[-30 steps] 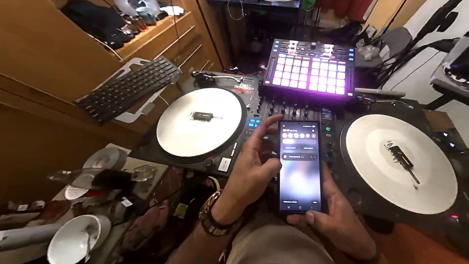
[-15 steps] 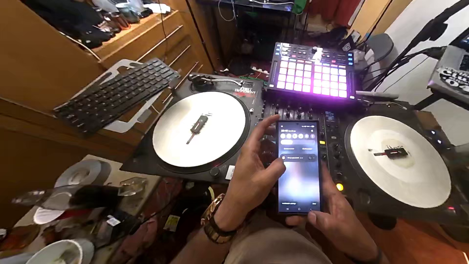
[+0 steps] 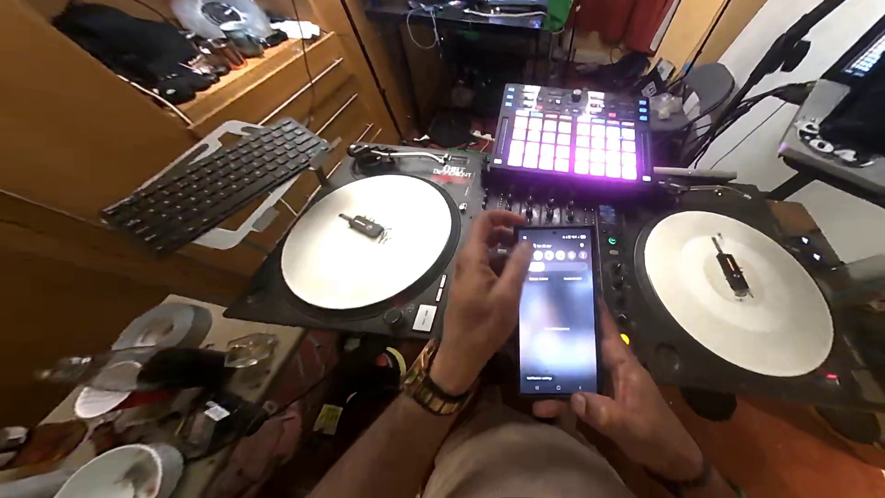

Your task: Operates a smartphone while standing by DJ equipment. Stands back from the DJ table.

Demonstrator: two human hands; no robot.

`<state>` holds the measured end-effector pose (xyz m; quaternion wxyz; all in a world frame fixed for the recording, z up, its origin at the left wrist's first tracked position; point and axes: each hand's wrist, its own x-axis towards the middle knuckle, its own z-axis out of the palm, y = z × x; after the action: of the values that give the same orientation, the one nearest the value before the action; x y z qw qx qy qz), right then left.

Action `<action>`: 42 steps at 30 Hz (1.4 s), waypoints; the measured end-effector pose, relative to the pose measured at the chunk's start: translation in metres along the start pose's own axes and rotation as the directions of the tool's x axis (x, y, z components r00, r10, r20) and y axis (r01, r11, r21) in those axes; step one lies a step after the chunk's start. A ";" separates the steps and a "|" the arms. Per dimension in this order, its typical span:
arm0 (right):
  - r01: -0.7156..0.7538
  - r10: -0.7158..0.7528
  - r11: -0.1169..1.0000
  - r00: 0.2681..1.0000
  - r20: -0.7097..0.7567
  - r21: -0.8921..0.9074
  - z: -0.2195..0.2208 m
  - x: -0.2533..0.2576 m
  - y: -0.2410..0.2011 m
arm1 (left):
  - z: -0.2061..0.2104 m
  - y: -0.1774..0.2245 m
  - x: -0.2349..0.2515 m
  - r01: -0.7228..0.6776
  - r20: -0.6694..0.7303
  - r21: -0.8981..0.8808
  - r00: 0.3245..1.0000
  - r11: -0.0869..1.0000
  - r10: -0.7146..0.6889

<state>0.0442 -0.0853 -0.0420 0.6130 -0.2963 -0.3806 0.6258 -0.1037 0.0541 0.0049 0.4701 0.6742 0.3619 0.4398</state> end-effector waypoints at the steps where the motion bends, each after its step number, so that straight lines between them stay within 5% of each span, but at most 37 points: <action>1: -0.017 0.017 1.000 1.000 -0.013 -0.011 -0.001 -0.003 -0.001 | 0.002 0.001 0.000 0.005 -0.010 -0.020 1.000 1.000 -0.005; 5: -0.045 0.044 0.999 0.998 -0.039 -0.025 -0.006 -0.011 -0.008 | 0.009 0.006 0.001 0.002 0.027 -0.177 1.000 0.984 0.002; 11: -0.049 0.043 0.998 0.993 -0.113 -0.049 -0.011 -0.015 -0.017 | 0.020 0.022 -0.010 0.031 0.063 -0.123 0.998 0.992 -0.023; 25: -0.072 0.073 0.997 0.997 -0.033 0.033 -0.031 -0.022 -0.018 | 0.026 0.026 -0.015 0.071 0.112 -0.179 0.992 0.981 -0.051; 33: -0.109 0.106 0.994 0.975 -0.196 -0.004 -0.019 -0.013 -0.021 | 0.024 0.027 -0.016 0.052 0.124 -0.178 0.992 0.983 -0.030; 42: -0.101 0.109 0.978 0.993 -0.035 0.180 -0.026 -0.012 -0.017 | 0.013 0.021 -0.017 0.090 0.143 -0.185 0.988 0.979 -0.063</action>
<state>0.0759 -0.0954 -0.0428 0.6116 -0.2739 -0.2930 0.6820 -0.0959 0.0282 0.0178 0.5728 0.6400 0.3109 0.4069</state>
